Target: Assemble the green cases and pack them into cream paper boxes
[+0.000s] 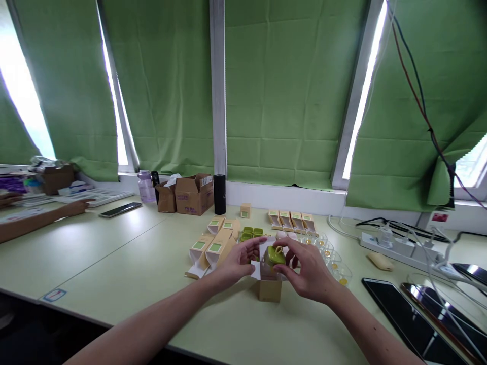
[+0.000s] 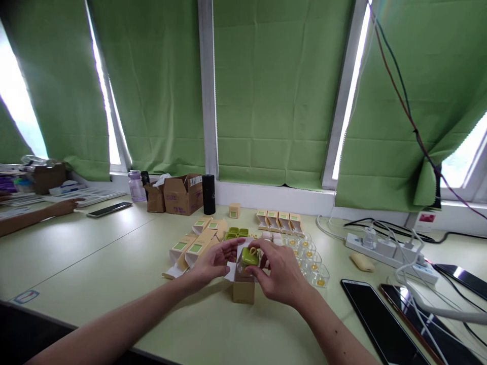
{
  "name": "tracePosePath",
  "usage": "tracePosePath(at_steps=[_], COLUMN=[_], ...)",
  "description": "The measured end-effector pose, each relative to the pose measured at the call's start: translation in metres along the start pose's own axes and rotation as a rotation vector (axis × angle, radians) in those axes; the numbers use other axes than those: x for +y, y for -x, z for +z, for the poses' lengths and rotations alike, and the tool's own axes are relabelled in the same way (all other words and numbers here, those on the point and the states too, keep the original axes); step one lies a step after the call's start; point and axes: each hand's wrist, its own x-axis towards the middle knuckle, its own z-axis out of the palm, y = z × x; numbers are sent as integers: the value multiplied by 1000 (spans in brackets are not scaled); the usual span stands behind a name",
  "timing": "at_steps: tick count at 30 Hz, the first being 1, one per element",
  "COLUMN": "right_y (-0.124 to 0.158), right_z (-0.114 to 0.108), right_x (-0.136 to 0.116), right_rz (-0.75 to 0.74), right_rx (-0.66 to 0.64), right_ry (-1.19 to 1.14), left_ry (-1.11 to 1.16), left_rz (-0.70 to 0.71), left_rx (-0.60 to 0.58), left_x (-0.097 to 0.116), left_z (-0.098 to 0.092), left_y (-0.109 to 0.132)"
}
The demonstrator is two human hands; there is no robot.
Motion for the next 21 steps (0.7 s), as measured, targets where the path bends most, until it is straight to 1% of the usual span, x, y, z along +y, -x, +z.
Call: tracePosePath(at_steps=[3, 7, 12, 16, 21], right_y=[1, 2, 4, 4, 2], right_z=[1, 4, 6, 4, 3], right_x=[0, 0, -1, -4, -8], right_rz=[-5, -10, -22, -41, -82], right_rx=[-2, -26, -67, -83, -97], right_ry=[50, 62, 121, 109, 75], left_ry=[-3, 5, -16, -40, -40], left_rz=[12, 16, 26, 22, 9], left_rx=[-5, -32, -9, 0, 1], left_x=[0, -1, -8, -10, -5], left_z=[0, -1, -7, -8, -4], left_y=[0, 1, 1, 0, 0])
